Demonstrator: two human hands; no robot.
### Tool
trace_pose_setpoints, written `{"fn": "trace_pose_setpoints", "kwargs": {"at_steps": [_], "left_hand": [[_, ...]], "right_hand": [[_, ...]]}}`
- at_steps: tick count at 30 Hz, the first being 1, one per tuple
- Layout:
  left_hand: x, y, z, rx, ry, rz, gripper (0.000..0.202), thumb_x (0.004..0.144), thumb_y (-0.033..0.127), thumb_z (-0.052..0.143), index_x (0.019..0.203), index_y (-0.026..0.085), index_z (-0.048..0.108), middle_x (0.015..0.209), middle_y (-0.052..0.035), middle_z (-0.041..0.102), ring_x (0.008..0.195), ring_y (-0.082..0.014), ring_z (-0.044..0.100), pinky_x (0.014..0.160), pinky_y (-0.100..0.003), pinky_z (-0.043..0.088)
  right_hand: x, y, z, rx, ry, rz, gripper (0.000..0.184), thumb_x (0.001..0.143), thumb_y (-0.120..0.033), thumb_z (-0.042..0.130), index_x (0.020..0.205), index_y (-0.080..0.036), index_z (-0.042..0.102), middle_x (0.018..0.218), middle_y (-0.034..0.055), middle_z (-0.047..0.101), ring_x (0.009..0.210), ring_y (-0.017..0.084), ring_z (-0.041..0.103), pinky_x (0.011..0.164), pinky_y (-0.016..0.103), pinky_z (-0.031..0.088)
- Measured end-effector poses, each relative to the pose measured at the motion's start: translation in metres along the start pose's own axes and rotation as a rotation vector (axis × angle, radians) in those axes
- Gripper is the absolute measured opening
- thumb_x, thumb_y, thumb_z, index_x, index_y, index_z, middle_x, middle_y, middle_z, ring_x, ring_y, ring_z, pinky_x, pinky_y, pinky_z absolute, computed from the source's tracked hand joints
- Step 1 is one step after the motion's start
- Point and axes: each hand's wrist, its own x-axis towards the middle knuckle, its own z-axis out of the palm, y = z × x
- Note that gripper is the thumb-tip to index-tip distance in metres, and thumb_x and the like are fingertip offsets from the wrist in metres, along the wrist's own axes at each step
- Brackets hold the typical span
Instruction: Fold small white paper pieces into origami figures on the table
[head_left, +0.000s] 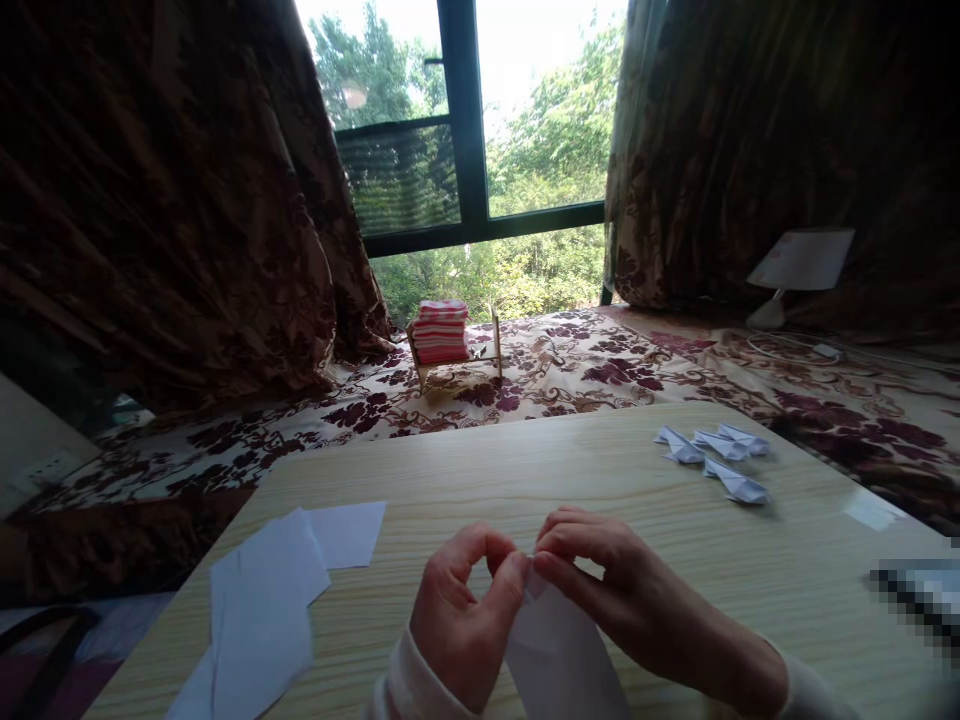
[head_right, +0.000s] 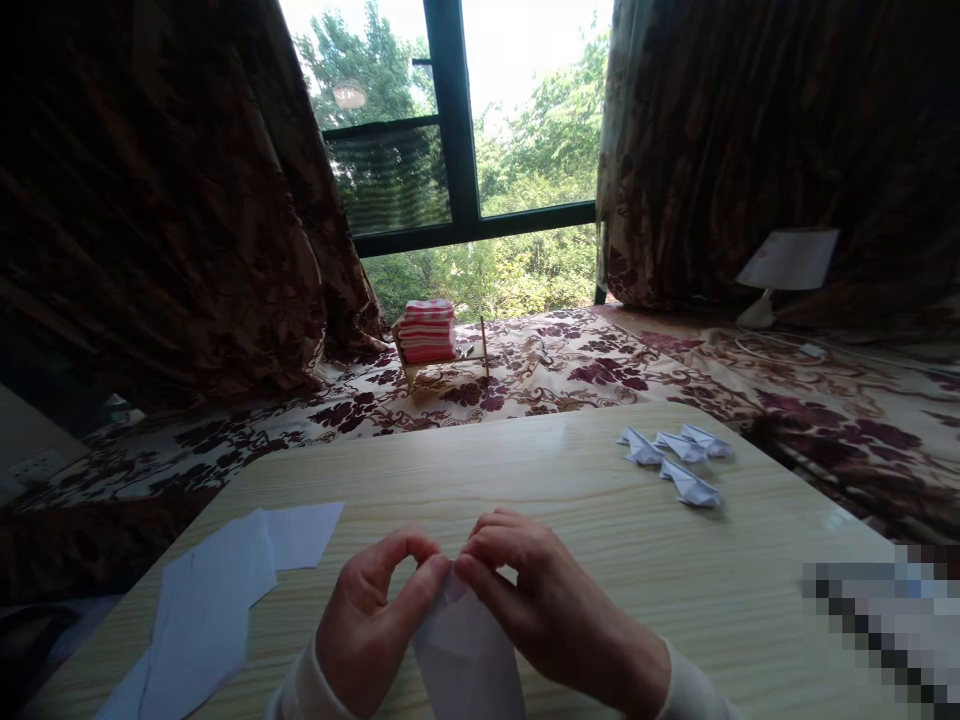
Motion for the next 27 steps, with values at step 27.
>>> {"fn": "trace_pose_setpoints", "kwargs": {"at_steps": [27], "left_hand": [[0.003, -0.017, 0.016, -0.373, 0.073, -0.218, 0.024, 0.067, 0.034, 0.065, 0.058, 0.013, 0.057, 0.048, 0.0058, 0.043, 0.048, -0.0075, 0.036, 0.048, -0.021, 0.028]], "right_hand": [[0.004, 0.013, 0.011, 0.555, 0.087, 0.365, 0.031, 0.076, -0.044, 0.059, 0.066, -0.015, 0.06, 0.059, -0.0023, 0.053, 0.058, 0.011, 0.046, 0.055, 0.021, 0.036]]}}
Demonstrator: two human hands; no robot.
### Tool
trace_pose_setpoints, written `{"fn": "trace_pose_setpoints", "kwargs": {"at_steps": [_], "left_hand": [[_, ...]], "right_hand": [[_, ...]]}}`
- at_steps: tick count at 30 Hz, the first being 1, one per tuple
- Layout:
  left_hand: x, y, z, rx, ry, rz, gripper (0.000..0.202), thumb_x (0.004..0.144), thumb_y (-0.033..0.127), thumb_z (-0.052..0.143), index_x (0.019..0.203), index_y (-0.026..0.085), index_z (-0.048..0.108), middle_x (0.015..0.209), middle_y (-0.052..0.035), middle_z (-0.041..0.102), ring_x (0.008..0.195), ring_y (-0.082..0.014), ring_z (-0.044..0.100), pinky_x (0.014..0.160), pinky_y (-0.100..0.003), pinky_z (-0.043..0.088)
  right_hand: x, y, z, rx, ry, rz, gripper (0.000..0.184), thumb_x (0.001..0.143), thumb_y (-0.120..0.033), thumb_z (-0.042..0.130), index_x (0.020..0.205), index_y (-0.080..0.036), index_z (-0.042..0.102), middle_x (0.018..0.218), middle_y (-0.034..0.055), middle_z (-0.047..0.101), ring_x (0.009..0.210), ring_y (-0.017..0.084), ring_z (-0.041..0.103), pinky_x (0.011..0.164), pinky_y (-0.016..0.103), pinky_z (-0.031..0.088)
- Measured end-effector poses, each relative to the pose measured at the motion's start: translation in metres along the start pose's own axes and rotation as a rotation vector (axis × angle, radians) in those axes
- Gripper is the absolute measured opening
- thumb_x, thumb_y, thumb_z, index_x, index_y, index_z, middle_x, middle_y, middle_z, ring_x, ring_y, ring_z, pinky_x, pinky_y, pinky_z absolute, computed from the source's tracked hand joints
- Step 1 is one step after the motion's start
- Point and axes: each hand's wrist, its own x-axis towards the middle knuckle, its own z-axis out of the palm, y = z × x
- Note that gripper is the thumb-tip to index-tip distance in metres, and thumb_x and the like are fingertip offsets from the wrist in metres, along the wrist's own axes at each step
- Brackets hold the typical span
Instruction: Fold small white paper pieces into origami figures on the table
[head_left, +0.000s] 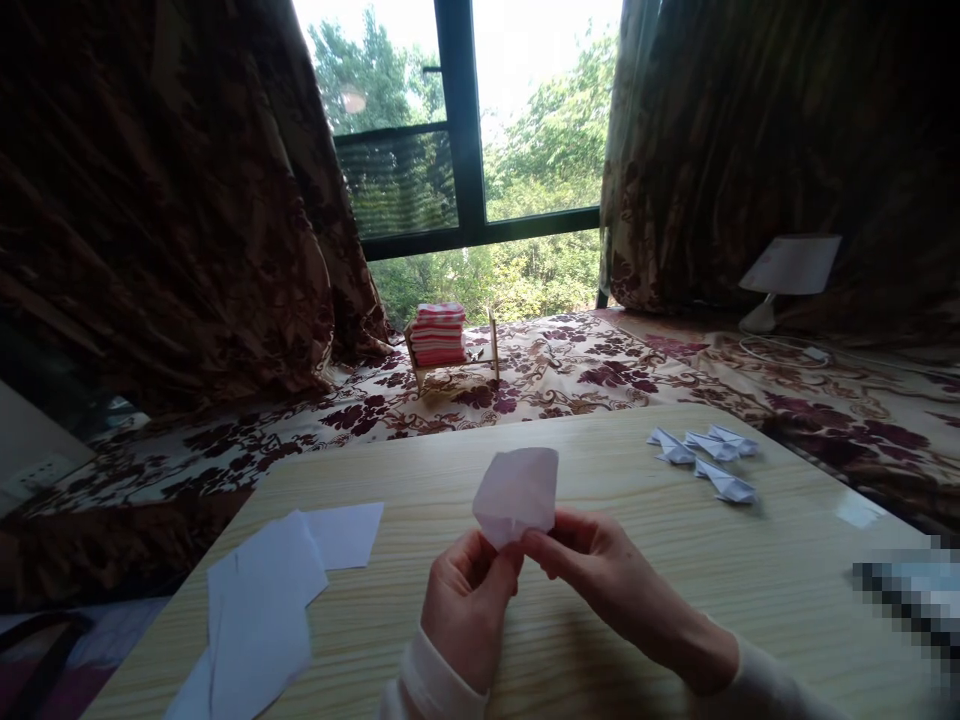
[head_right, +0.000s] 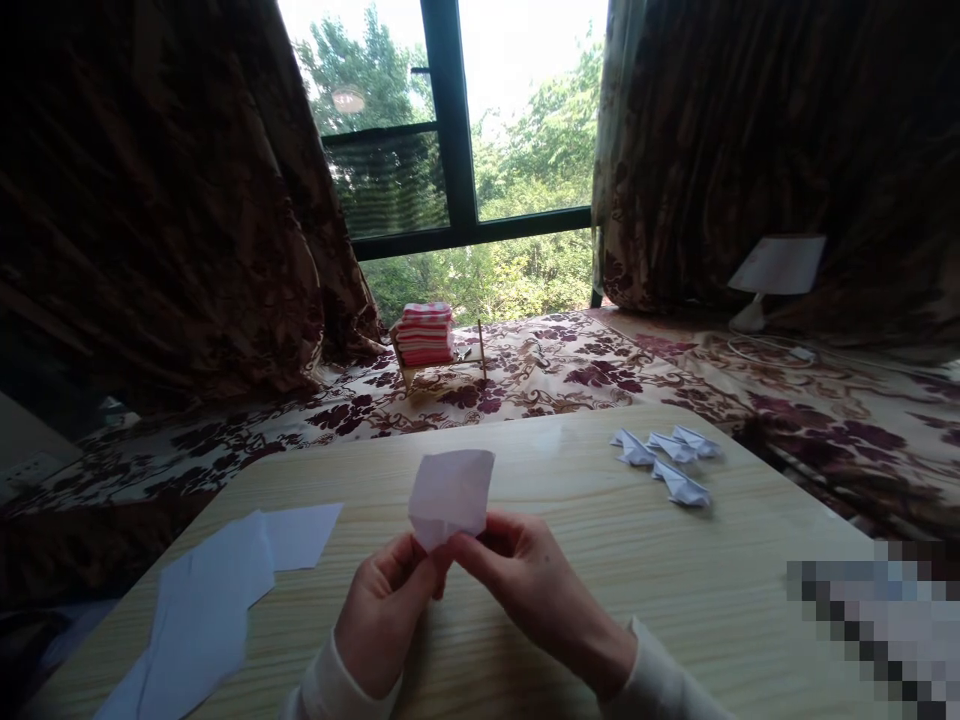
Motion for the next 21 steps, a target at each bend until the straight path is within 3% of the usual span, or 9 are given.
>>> {"fn": "trace_pose_setpoints", "kwargs": {"at_steps": [5, 8, 14, 17, 21], "left_hand": [[0.001, -0.002, -0.002, 0.01, -0.027, 0.049, 0.02, 0.069, 0.033, 0.064, 0.065, 0.013, 0.062, 0.05, 0.0055, 0.043, 0.05, -0.0076, 0.034, 0.048, -0.021, 0.027], [0.002, -0.005, -0.003, -0.013, -0.024, 0.009, 0.023, 0.066, 0.034, 0.065, 0.064, 0.013, 0.06, 0.049, 0.006, 0.042, 0.048, -0.0069, 0.031, 0.047, -0.021, 0.025], [0.003, -0.01, -0.007, -0.022, 0.015, -0.039, 0.027, 0.063, 0.036, 0.066, 0.056, 0.013, 0.054, 0.044, 0.0066, 0.039, 0.044, -0.0062, 0.031, 0.046, -0.022, 0.022], [0.003, -0.01, -0.009, -0.054, 0.045, -0.077, 0.028, 0.06, 0.037, 0.067, 0.053, 0.014, 0.053, 0.043, 0.0056, 0.043, 0.044, -0.0068, 0.034, 0.047, -0.022, 0.025], [0.0, -0.004, -0.007, -0.024, 0.024, -0.113, 0.03, 0.06, 0.036, 0.067, 0.047, 0.015, 0.049, 0.041, 0.0055, 0.043, 0.043, -0.0066, 0.035, 0.047, -0.021, 0.026]], "right_hand": [[0.001, 0.004, 0.004, 0.04, -0.013, -0.061, 0.026, 0.079, -0.039, 0.058, 0.074, -0.014, 0.063, 0.064, -0.0003, 0.056, 0.065, 0.014, 0.049, 0.061, 0.024, 0.039], [0.002, 0.007, 0.0, -0.042, 0.021, -0.059, 0.03, 0.079, -0.041, 0.056, 0.07, -0.013, 0.063, 0.059, -0.0018, 0.051, 0.058, 0.011, 0.043, 0.054, 0.023, 0.034], [0.008, 0.008, -0.022, -0.08, 0.23, 0.005, 0.038, 0.072, -0.047, 0.061, 0.055, -0.013, 0.058, 0.052, -0.0024, 0.046, 0.052, 0.01, 0.039, 0.05, 0.023, 0.032], [0.011, 0.006, -0.031, -0.035, 0.349, 0.029, 0.044, 0.075, -0.055, 0.053, 0.067, -0.012, 0.063, 0.055, -0.0007, 0.05, 0.055, 0.011, 0.044, 0.053, 0.024, 0.037], [0.008, -0.001, -0.025, -0.044, 0.163, 0.107, 0.043, 0.072, -0.054, 0.057, 0.072, -0.011, 0.064, 0.063, 0.0026, 0.056, 0.058, 0.012, 0.047, 0.052, 0.024, 0.039]]}}
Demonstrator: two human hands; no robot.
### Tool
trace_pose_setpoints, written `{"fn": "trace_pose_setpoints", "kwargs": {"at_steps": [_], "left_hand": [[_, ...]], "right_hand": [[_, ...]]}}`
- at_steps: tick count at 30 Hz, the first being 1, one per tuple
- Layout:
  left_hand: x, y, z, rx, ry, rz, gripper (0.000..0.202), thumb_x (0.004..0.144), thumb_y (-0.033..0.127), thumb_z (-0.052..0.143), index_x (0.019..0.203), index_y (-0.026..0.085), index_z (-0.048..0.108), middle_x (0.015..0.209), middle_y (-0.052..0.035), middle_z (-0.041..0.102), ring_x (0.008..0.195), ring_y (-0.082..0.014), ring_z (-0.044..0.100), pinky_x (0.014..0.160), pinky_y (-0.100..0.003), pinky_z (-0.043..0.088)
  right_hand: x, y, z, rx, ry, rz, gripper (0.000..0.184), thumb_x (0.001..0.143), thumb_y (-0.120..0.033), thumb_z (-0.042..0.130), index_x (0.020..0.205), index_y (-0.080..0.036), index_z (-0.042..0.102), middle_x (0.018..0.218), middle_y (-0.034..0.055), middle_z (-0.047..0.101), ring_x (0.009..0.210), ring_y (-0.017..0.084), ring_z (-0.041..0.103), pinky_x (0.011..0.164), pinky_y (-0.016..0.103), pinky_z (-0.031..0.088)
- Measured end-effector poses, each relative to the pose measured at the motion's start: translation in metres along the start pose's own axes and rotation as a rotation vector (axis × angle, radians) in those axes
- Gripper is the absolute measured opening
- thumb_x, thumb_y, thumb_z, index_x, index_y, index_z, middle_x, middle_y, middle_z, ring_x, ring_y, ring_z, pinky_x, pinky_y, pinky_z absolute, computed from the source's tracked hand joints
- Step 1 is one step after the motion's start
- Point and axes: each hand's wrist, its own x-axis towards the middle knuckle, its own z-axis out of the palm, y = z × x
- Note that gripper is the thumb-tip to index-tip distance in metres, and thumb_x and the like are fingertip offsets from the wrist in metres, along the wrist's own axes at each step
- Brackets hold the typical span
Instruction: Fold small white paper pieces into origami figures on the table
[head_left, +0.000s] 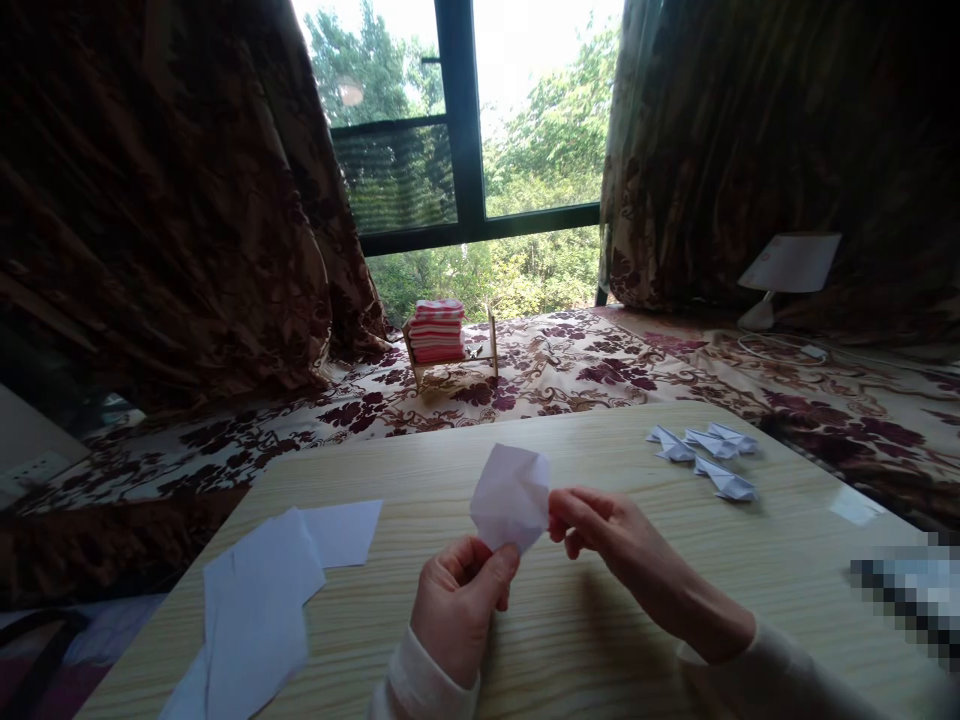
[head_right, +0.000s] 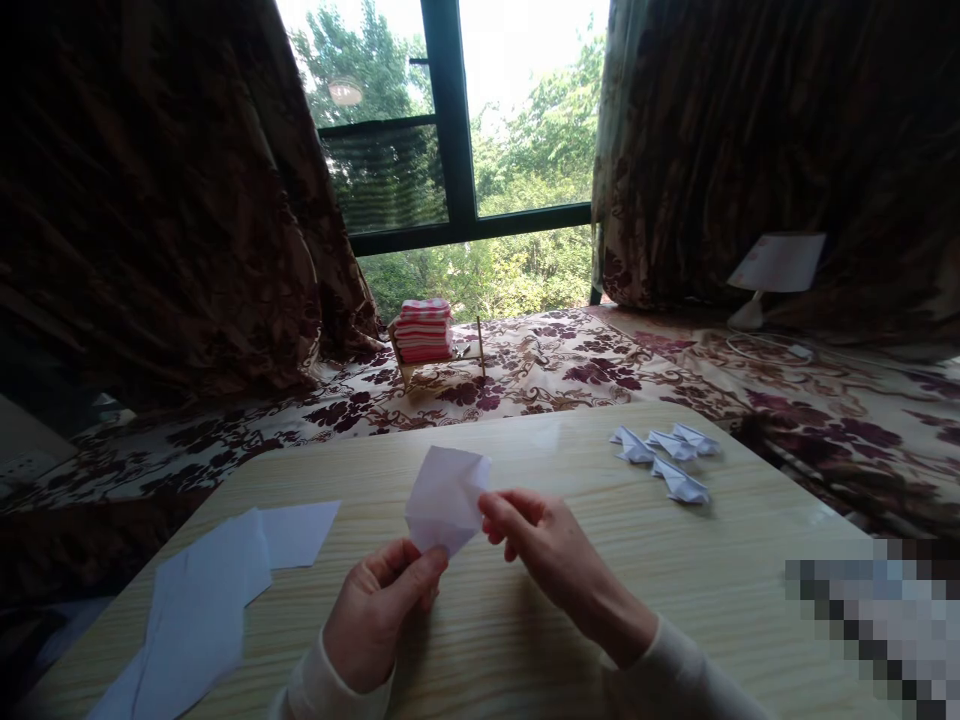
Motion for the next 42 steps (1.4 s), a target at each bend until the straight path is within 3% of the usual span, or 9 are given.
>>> {"fn": "trace_pose_setpoints", "kwargs": {"at_steps": [4, 7, 10, 19, 21, 24, 26, 29, 42], "left_hand": [[-0.001, 0.006, 0.003, 0.054, 0.001, 0.014, 0.028, 0.062, 0.039, 0.065, 0.051, 0.015, 0.055, 0.043, 0.0048, 0.047, 0.044, -0.0078, 0.038, 0.048, -0.021, 0.03], [0.002, 0.005, -0.001, 0.175, 0.135, 0.199, 0.024, 0.062, 0.038, 0.065, 0.072, 0.016, 0.062, 0.058, 0.003, 0.055, 0.055, -0.0115, 0.048, 0.057, -0.023, 0.038], [0.006, -0.005, -0.008, 0.434, 0.157, 0.351, 0.016, 0.068, 0.033, 0.059, 0.065, 0.017, 0.059, 0.058, 0.0037, 0.051, 0.058, -0.012, 0.048, 0.06, -0.024, 0.038], [0.009, -0.014, -0.024, 1.121, 0.007, 0.443, 0.022, 0.071, 0.023, 0.054, 0.051, 0.019, 0.046, 0.055, 0.0009, 0.05, 0.062, -0.0168, 0.05, 0.059, -0.028, 0.034], [0.003, -0.007, -0.028, 1.106, 0.084, 0.53, 0.013, 0.073, 0.023, 0.054, 0.06, 0.019, 0.053, 0.06, 0.0, 0.054, 0.064, -0.0174, 0.052, 0.061, -0.03, 0.036], [-0.01, -0.005, -0.033, 0.943, 0.215, 0.891, 0.008, 0.076, 0.015, 0.052, 0.072, 0.02, 0.058, 0.072, -0.0021, 0.059, 0.073, -0.0177, 0.054, 0.072, -0.033, 0.038], [-0.017, -0.013, -0.033, 0.867, 0.032, 1.023, 0.012, 0.075, 0.013, 0.051, 0.071, 0.021, 0.059, 0.07, -0.0011, 0.061, 0.069, -0.0165, 0.053, 0.069, -0.032, 0.038], [-0.021, -0.032, -0.032, 0.966, -0.123, 1.07, 0.018, 0.074, 0.027, 0.051, 0.085, 0.021, 0.064, 0.093, -0.0049, 0.068, 0.081, -0.0224, 0.055, 0.074, -0.037, 0.036], [-0.022, -0.051, -0.027, 1.066, -0.039, 1.058, 0.028, 0.077, 0.028, 0.045, 0.094, 0.019, 0.065, 0.098, -0.0057, 0.069, 0.085, -0.0239, 0.055, 0.082, -0.042, 0.032]], "right_hand": [[-0.005, -0.005, 0.007, -0.001, -0.099, -0.031, 0.031, 0.071, -0.044, 0.061, 0.071, -0.013, 0.062, 0.058, -0.0018, 0.05, 0.053, 0.009, 0.039, 0.048, 0.022, 0.032], [-0.006, -0.005, 0.005, -0.051, -0.25, 0.042, 0.027, 0.073, -0.038, 0.058, 0.071, -0.012, 0.062, 0.059, -0.0019, 0.049, 0.052, 0.009, 0.037, 0.048, 0.021, 0.03], [-0.007, -0.002, 0.003, -0.13, -0.376, 0.091, 0.022, 0.073, -0.033, 0.055, 0.068, -0.012, 0.06, 0.058, -0.0025, 0.048, 0.052, 0.009, 0.037, 0.048, 0.021, 0.028], [-0.01, 0.022, 0.009, -0.616, -0.124, -0.085, 0.022, 0.076, -0.028, 0.052, 0.057, -0.016, 0.051, 0.054, -0.0027, 0.048, 0.053, 0.01, 0.041, 0.048, 0.021, 0.03], [-0.012, 0.025, 0.011, -0.701, -0.099, -0.111, 0.022, 0.076, -0.026, 0.052, 0.057, -0.017, 0.051, 0.056, -0.0015, 0.052, 0.054, 0.011, 0.045, 0.05, 0.022, 0.032], [-0.014, 0.024, 0.013, -0.806, -0.083, -0.133, 0.022, 0.078, -0.025, 0.05, 0.057, -0.018, 0.051, 0.059, 0.0, 0.056, 0.056, 0.013, 0.047, 0.052, 0.023, 0.033], [-0.014, 0.024, 0.014, -0.843, -0.081, -0.137, 0.022, 0.078, -0.025, 0.05, 0.057, -0.018, 0.051, 0.06, 0.0002, 0.056, 0.056, 0.013, 0.048, 0.052, 0.023, 0.033], [-0.014, 0.024, 0.014, -0.859, -0.074, -0.154, 0.022, 0.079, -0.025, 0.049, 0.058, -0.019, 0.051, 0.06, 0.0, 0.056, 0.056, 0.013, 0.048, 0.052, 0.024, 0.033], [-0.02, 0.031, 0.022, -0.824, -0.143, -0.241, 0.013, 0.076, -0.015, 0.05, 0.065, -0.019, 0.056, 0.068, 0.0006, 0.055, 0.065, 0.014, 0.051, 0.057, 0.024, 0.037]]}}
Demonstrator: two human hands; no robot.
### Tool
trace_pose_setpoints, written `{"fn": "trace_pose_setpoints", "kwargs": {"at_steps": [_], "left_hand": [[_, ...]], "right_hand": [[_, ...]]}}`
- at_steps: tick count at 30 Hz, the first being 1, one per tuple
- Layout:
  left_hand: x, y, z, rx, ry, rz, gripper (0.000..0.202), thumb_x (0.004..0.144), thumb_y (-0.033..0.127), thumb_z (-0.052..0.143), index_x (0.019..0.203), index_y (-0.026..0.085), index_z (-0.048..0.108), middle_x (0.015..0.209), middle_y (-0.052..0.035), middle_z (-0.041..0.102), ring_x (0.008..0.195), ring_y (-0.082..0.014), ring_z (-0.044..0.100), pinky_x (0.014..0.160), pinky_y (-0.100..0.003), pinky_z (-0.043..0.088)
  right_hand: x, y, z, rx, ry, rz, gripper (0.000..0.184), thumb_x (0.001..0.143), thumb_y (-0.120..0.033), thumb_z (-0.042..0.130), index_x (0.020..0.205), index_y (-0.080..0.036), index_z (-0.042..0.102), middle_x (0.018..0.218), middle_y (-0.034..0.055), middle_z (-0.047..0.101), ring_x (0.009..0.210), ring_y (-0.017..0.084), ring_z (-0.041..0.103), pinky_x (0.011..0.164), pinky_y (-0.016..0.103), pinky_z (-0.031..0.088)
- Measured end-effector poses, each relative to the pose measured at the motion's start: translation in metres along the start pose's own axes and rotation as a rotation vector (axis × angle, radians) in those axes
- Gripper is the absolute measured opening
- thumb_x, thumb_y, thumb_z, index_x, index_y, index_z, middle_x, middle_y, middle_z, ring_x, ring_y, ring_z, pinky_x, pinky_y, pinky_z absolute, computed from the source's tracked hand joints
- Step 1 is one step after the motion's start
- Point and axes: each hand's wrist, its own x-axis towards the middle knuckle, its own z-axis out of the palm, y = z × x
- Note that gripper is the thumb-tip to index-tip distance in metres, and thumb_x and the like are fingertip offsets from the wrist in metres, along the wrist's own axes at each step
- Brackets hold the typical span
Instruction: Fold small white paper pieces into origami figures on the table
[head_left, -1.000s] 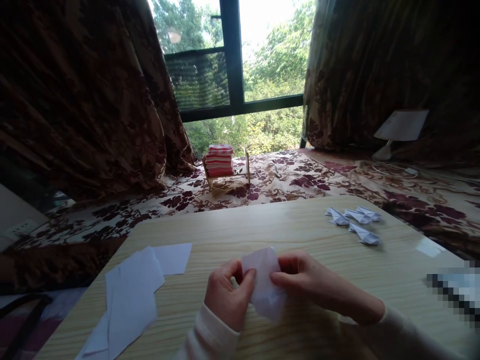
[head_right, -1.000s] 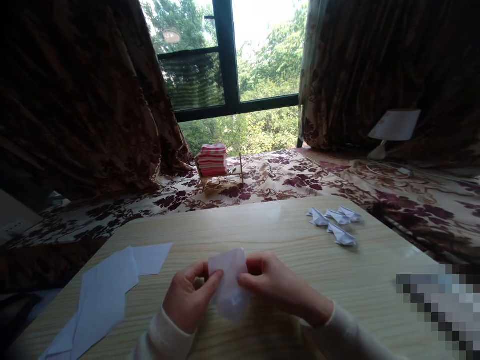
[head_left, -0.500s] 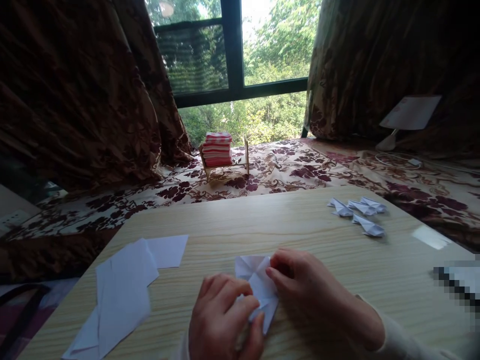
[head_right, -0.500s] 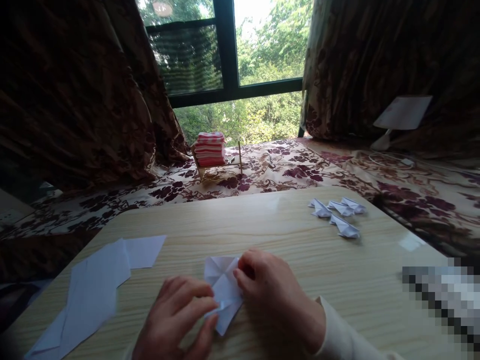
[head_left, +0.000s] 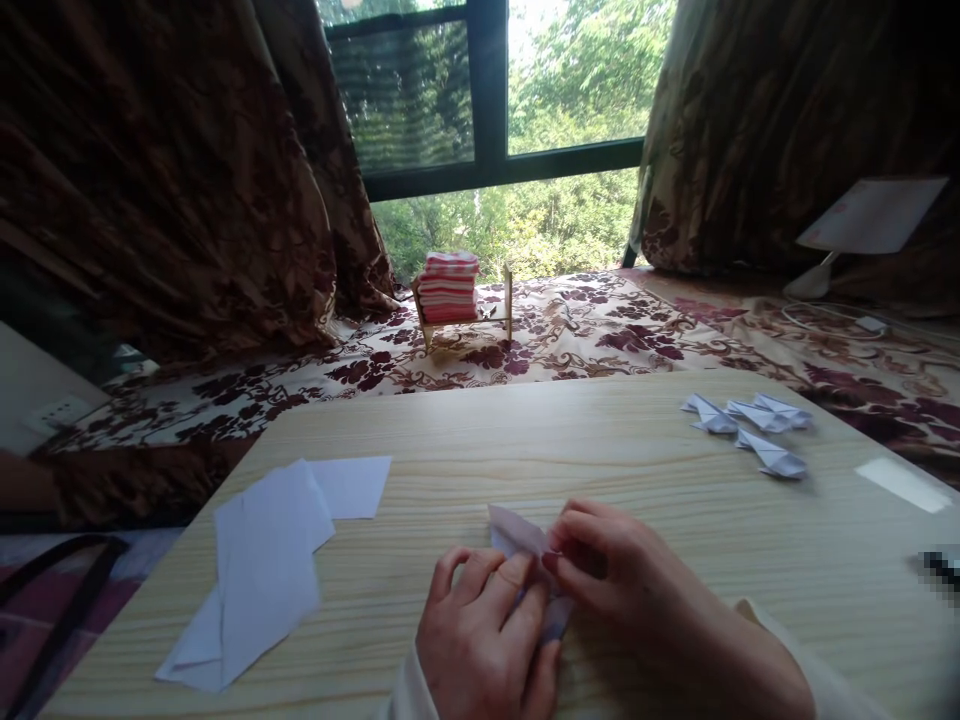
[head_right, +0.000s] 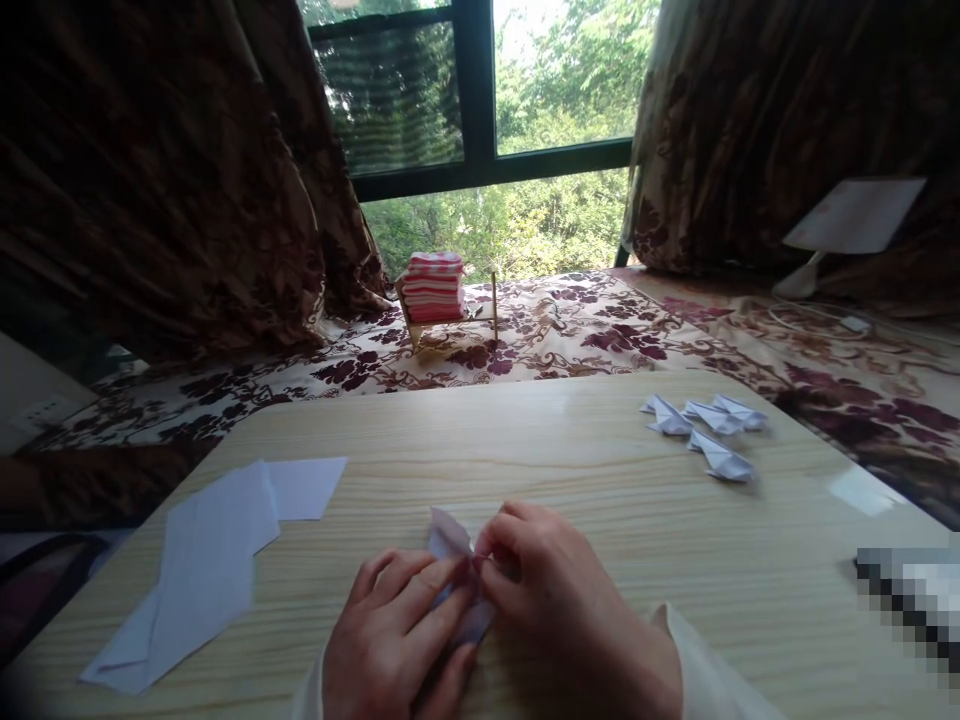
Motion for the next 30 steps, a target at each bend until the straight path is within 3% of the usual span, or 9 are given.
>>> {"fn": "trace_pose_setpoints", "kwargs": {"at_steps": [6, 11, 16, 23, 28, 30], "left_hand": [[0.003, 0.003, -0.006, -0.034, 0.004, -0.045, 0.025, 0.075, 0.027, 0.048, 0.093, 0.02, 0.065, 0.097, -0.0045, 0.068, 0.089, -0.0233, 0.053, 0.087, -0.042, 0.031], [0.011, -0.01, -0.015, 0.08, 0.049, -0.33, 0.021, 0.074, 0.029, 0.054, 0.09, 0.019, 0.063, 0.096, -0.009, 0.062, 0.093, -0.0261, 0.051, 0.083, -0.043, 0.035], [0.026, -0.024, -0.008, 0.085, -0.007, -0.48, 0.011, 0.069, 0.028, 0.058, 0.076, 0.02, 0.061, 0.087, -0.0056, 0.06, 0.088, -0.0246, 0.052, 0.08, -0.042, 0.037], [0.029, -0.022, -0.009, -0.085, -0.087, -0.502, 0.003, 0.067, 0.018, 0.057, 0.065, 0.019, 0.055, 0.083, -0.0041, 0.062, 0.086, -0.0219, 0.053, 0.081, -0.041, 0.04], [0.022, -0.017, -0.011, -0.229, -0.004, -0.621, 0.007, 0.068, 0.019, 0.054, 0.073, 0.022, 0.059, 0.073, -0.0007, 0.064, 0.077, -0.0197, 0.058, 0.096, -0.045, 0.031], [0.021, -0.014, -0.012, -0.242, -0.005, -0.592, 0.01, 0.068, 0.019, 0.056, 0.076, 0.022, 0.061, 0.073, -0.0008, 0.064, 0.077, -0.0203, 0.058, 0.094, -0.044, 0.033]], "right_hand": [[-0.002, -0.004, 0.001, -0.083, -0.009, -0.072, 0.017, 0.08, -0.016, 0.046, 0.066, -0.018, 0.056, 0.07, 0.0026, 0.057, 0.067, 0.015, 0.051, 0.059, 0.025, 0.038], [-0.002, -0.005, 0.002, -0.117, 0.009, -0.067, 0.017, 0.08, -0.017, 0.047, 0.064, -0.019, 0.052, 0.067, 0.0016, 0.056, 0.063, 0.015, 0.05, 0.057, 0.025, 0.035], [-0.002, -0.002, 0.001, -0.096, 0.031, -0.059, 0.02, 0.081, -0.019, 0.047, 0.061, -0.019, 0.048, 0.063, 0.0001, 0.053, 0.06, 0.014, 0.048, 0.054, 0.024, 0.033], [-0.003, 0.002, 0.001, -0.109, 0.056, -0.055, 0.023, 0.081, -0.019, 0.049, 0.058, -0.019, 0.044, 0.061, -0.001, 0.051, 0.056, 0.013, 0.046, 0.052, 0.023, 0.03], [-0.005, 0.0, 0.002, -0.175, 0.079, -0.077, 0.023, 0.082, -0.018, 0.048, 0.059, -0.019, 0.045, 0.062, -0.0007, 0.053, 0.056, 0.013, 0.046, 0.052, 0.024, 0.03], [-0.006, -0.002, 0.002, -0.2, 0.082, -0.08, 0.023, 0.083, -0.018, 0.048, 0.06, -0.019, 0.045, 0.063, -0.0003, 0.053, 0.057, 0.013, 0.047, 0.052, 0.024, 0.03]]}}
